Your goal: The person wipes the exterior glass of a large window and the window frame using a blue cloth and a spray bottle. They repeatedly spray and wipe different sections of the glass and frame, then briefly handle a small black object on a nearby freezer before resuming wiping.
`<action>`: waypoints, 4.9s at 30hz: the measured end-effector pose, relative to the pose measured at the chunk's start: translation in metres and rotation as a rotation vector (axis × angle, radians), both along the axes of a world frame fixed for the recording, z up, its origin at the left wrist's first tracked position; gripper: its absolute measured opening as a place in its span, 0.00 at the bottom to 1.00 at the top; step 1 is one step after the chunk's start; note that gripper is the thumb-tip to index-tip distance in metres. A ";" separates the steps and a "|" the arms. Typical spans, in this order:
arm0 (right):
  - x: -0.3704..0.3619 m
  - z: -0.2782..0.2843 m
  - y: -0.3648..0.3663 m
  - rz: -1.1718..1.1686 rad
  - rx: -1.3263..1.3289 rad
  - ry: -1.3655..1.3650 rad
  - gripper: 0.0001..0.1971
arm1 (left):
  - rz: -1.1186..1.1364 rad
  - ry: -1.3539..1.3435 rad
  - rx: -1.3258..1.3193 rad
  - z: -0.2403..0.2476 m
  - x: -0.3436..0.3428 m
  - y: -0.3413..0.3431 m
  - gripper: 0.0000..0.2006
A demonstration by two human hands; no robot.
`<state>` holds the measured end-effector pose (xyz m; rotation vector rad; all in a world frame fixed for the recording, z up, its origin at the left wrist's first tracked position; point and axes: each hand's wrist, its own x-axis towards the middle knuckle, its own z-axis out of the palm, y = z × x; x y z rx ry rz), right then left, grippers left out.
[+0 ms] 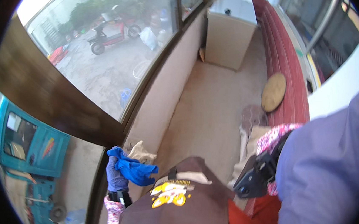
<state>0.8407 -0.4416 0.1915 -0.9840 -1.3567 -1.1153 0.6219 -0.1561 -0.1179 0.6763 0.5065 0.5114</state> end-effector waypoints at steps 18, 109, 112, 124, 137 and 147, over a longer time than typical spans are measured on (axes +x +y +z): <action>-0.020 -0.199 0.073 0.306 -0.931 1.001 0.48 | -0.182 -0.234 -0.094 0.043 0.051 -0.034 0.17; 0.915 -0.200 0.090 0.068 -0.407 1.804 0.21 | 0.012 0.170 -0.289 -0.004 0.810 0.091 0.09; 0.973 -0.172 0.090 -0.003 -0.413 1.687 0.21 | -0.052 0.117 -0.214 0.006 0.878 0.105 0.09; 1.151 -0.216 0.137 -0.798 -1.337 0.819 0.38 | 0.014 0.347 -0.017 0.026 1.011 0.110 0.11; 1.192 -0.267 0.199 -0.117 -1.642 0.588 0.30 | -0.313 0.507 0.177 0.074 1.142 0.048 0.20; 1.172 -0.278 0.199 -0.236 -1.497 0.801 0.26 | -0.554 0.474 0.427 0.045 1.203 0.046 0.33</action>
